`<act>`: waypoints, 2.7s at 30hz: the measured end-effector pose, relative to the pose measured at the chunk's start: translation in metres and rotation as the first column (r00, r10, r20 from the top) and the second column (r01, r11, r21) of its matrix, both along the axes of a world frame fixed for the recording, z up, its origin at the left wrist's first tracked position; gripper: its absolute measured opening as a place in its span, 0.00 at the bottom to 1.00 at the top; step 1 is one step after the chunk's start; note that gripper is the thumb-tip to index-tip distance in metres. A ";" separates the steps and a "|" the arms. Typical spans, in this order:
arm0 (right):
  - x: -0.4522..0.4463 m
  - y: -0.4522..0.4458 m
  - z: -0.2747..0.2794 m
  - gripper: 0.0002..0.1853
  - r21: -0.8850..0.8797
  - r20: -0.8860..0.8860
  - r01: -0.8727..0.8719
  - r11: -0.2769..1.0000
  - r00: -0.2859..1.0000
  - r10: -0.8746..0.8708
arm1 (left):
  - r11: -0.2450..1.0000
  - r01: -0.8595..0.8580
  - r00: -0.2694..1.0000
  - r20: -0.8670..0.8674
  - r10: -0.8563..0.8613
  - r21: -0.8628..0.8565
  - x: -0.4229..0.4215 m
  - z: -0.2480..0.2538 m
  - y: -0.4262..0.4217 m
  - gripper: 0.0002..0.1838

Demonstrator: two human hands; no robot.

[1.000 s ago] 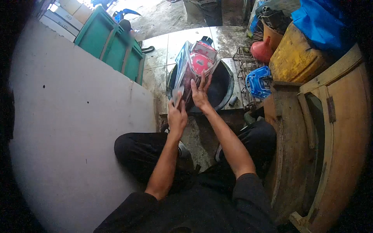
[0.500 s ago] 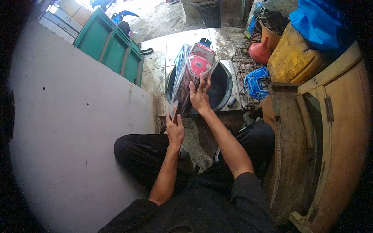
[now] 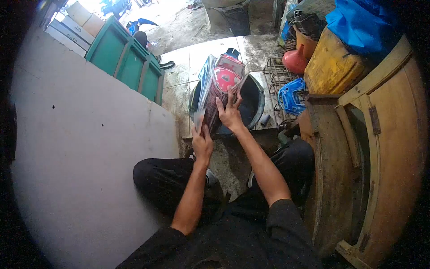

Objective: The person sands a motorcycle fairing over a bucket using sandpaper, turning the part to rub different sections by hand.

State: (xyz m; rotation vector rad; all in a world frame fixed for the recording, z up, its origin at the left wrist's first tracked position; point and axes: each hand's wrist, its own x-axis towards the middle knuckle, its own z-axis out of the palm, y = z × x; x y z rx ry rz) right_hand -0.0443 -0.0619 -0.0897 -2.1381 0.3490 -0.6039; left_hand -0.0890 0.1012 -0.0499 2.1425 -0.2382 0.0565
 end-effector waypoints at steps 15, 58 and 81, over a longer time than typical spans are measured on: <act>-0.005 0.004 0.009 0.44 0.196 -0.026 0.006 0.981 1.000 -0.001 | 0.994 0.027 0.999 -0.042 -0.023 0.104 0.053 0.023 -0.024 0.24; -0.002 0.003 0.009 0.46 0.201 -0.150 -0.029 0.979 0.987 0.060 | 0.983 -0.180 0.981 0.070 0.181 -0.032 -0.030 -0.009 0.009 0.27; -0.003 0.000 0.012 0.48 0.203 -0.130 -0.055 0.978 0.988 0.082 | 0.994 -0.109 0.990 -0.089 0.107 -0.016 0.023 0.013 0.004 0.28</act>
